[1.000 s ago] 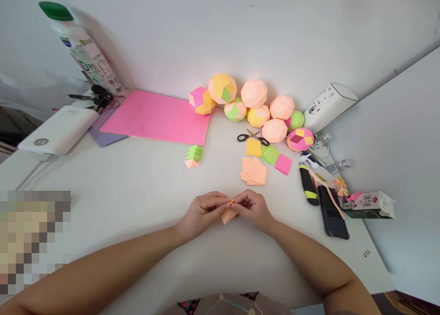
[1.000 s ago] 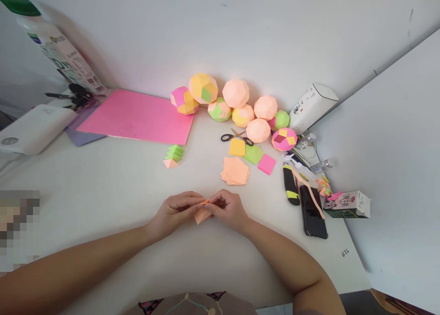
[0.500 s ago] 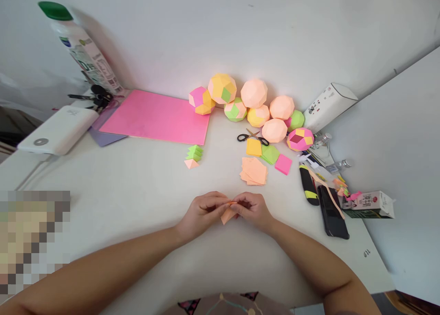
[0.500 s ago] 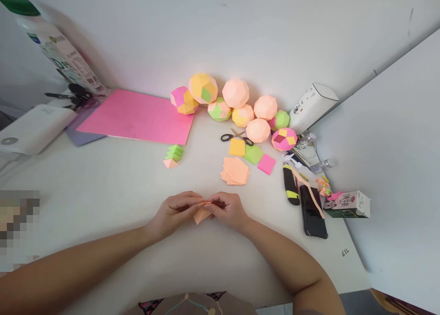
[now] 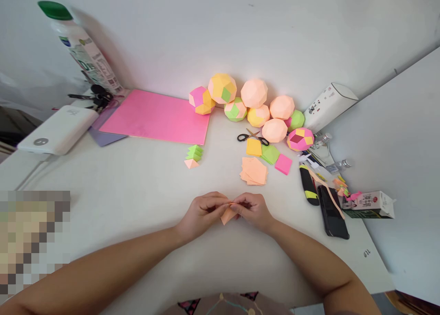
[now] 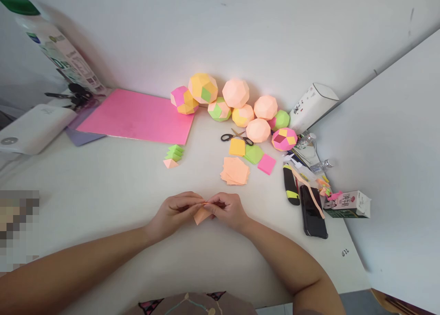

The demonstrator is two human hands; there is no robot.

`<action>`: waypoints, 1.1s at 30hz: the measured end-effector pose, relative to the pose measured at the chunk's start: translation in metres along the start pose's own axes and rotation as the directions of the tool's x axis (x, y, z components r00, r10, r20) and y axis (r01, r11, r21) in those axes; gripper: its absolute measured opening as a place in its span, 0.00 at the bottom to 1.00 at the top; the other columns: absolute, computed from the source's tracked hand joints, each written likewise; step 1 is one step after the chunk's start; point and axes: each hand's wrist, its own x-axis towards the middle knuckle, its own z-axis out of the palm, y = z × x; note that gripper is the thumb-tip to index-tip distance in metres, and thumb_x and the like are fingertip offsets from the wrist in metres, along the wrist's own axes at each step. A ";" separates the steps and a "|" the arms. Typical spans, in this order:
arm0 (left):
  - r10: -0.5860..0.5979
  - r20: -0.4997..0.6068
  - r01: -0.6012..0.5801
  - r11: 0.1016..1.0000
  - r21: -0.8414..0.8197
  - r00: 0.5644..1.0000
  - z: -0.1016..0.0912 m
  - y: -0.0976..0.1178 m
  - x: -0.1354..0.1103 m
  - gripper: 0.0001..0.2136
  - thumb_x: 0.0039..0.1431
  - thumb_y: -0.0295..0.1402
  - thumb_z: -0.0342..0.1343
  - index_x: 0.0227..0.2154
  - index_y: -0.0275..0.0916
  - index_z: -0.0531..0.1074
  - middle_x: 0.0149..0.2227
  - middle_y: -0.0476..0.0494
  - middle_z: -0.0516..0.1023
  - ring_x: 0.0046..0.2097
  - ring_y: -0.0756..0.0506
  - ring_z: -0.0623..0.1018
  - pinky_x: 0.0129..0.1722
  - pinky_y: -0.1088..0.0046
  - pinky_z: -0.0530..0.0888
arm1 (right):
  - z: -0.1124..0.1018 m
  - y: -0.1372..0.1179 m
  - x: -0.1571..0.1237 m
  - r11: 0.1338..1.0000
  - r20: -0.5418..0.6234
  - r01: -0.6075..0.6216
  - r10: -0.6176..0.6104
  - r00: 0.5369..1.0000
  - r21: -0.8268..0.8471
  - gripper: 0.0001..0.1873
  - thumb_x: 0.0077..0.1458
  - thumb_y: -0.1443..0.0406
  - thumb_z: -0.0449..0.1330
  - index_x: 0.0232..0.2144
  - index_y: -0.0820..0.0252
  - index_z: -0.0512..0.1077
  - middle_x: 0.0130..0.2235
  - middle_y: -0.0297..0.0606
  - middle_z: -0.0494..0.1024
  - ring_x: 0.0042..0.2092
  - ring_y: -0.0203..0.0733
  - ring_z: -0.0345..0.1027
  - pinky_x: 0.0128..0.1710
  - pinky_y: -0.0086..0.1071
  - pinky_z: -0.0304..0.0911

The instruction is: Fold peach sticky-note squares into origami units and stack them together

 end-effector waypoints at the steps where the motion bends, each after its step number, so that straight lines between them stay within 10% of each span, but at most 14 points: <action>1: -0.003 0.000 0.003 1.000 -0.003 1.000 0.000 0.000 0.000 0.09 0.59 0.31 0.53 0.35 0.40 0.78 0.36 0.41 0.78 0.38 0.47 0.76 0.38 0.72 0.74 | 0.000 0.000 0.000 1.000 -0.001 0.001 -0.001 1.000 0.001 0.09 0.49 0.60 0.63 0.26 0.61 0.74 0.24 0.34 0.75 0.25 0.35 0.70 0.24 0.28 0.71; 33: -0.194 -0.029 0.195 0.981 0.015 0.980 0.004 0.009 -0.004 0.16 0.55 0.42 0.54 0.19 0.37 0.63 0.18 0.54 0.62 0.20 0.55 0.60 0.16 0.80 0.59 | -0.003 0.002 -0.003 0.977 0.097 0.121 -0.106 0.990 -0.173 0.11 0.56 0.60 0.56 0.27 0.62 0.70 0.23 0.35 0.71 0.24 0.34 0.66 0.23 0.28 0.63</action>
